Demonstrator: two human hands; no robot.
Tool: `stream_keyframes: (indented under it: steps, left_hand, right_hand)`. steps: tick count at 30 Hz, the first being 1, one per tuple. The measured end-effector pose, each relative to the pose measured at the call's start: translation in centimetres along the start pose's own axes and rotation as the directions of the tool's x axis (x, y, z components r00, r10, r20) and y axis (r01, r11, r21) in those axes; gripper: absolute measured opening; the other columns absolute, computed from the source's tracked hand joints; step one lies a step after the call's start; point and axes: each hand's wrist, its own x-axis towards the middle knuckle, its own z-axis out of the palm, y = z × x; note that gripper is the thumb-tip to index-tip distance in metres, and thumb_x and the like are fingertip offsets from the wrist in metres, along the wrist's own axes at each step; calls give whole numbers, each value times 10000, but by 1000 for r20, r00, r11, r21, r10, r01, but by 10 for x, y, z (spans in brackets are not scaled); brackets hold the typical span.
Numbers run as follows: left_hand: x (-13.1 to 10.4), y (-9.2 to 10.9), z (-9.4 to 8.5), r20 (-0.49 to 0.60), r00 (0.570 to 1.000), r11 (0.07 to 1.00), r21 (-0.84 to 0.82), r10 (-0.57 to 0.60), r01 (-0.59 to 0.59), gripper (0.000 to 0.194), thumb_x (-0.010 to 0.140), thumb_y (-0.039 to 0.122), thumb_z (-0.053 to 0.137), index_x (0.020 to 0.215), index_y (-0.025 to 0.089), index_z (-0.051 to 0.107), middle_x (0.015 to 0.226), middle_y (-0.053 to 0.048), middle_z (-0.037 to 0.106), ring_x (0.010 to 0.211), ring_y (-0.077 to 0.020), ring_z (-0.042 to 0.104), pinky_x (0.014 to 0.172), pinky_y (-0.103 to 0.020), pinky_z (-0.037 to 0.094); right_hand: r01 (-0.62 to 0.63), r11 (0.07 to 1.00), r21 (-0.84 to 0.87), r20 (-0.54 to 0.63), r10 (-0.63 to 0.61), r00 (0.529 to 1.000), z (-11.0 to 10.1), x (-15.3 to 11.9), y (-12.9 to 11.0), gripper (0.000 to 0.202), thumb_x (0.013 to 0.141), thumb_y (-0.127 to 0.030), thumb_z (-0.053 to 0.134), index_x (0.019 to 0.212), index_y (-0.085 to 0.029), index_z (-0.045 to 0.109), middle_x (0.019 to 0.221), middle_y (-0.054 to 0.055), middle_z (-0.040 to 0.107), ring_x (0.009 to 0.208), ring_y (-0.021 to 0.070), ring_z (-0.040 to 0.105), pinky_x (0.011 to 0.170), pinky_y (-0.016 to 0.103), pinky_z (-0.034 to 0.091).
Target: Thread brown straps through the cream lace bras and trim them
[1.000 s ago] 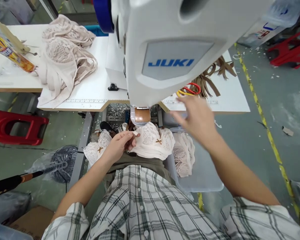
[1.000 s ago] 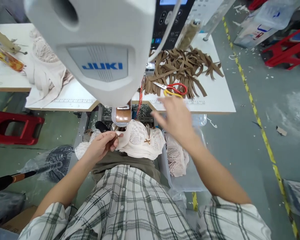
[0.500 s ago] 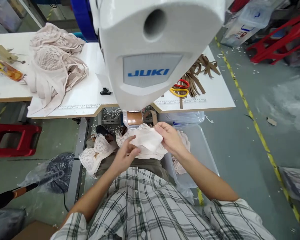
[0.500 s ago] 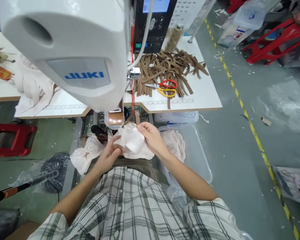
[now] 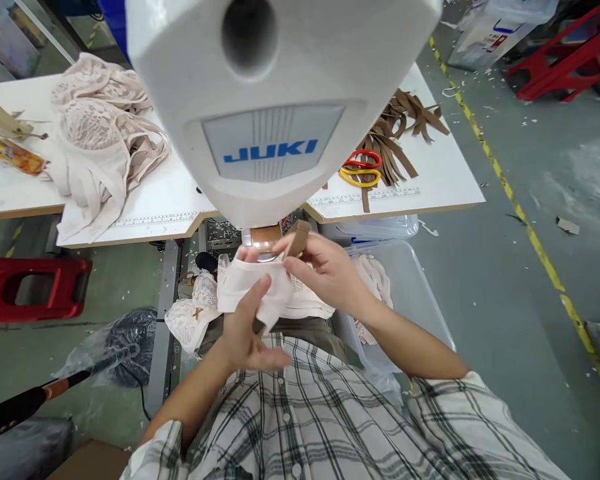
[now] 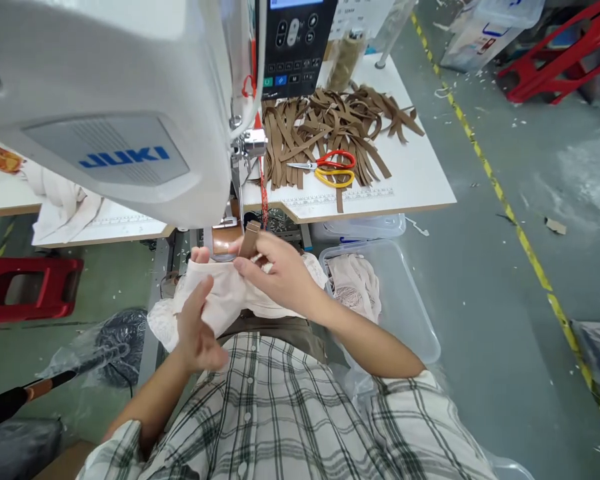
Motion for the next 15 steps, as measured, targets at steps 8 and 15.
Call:
stream_keyframes:
  steps: [8, 15]
  left_hand:
    - [42, 4, -26, 82, 993, 924, 367, 83, -108, 676, 779, 481, 750, 1397, 272, 573, 1375, -123, 605, 1402, -388, 416, 1112, -469, 402]
    - [46, 12, -32, 64, 989, 953, 281, -133, 110, 630, 751, 482, 787, 1329, 282, 636, 1005, -86, 744, 893, -268, 688, 684, -265, 528]
  right_hand:
    - [-23, 1000, 15, -187, 26, 982, 12, 45, 41, 160, 846, -302, 583, 973, -209, 556, 980, 38, 573, 871, 170, 561, 773, 307, 508]
    - [39, 993, -109, -184, -59, 981, 4, 67, 38, 150, 897, -325, 531, 931, -197, 601, 1151, 87, 597, 1005, 195, 581, 894, 333, 512]
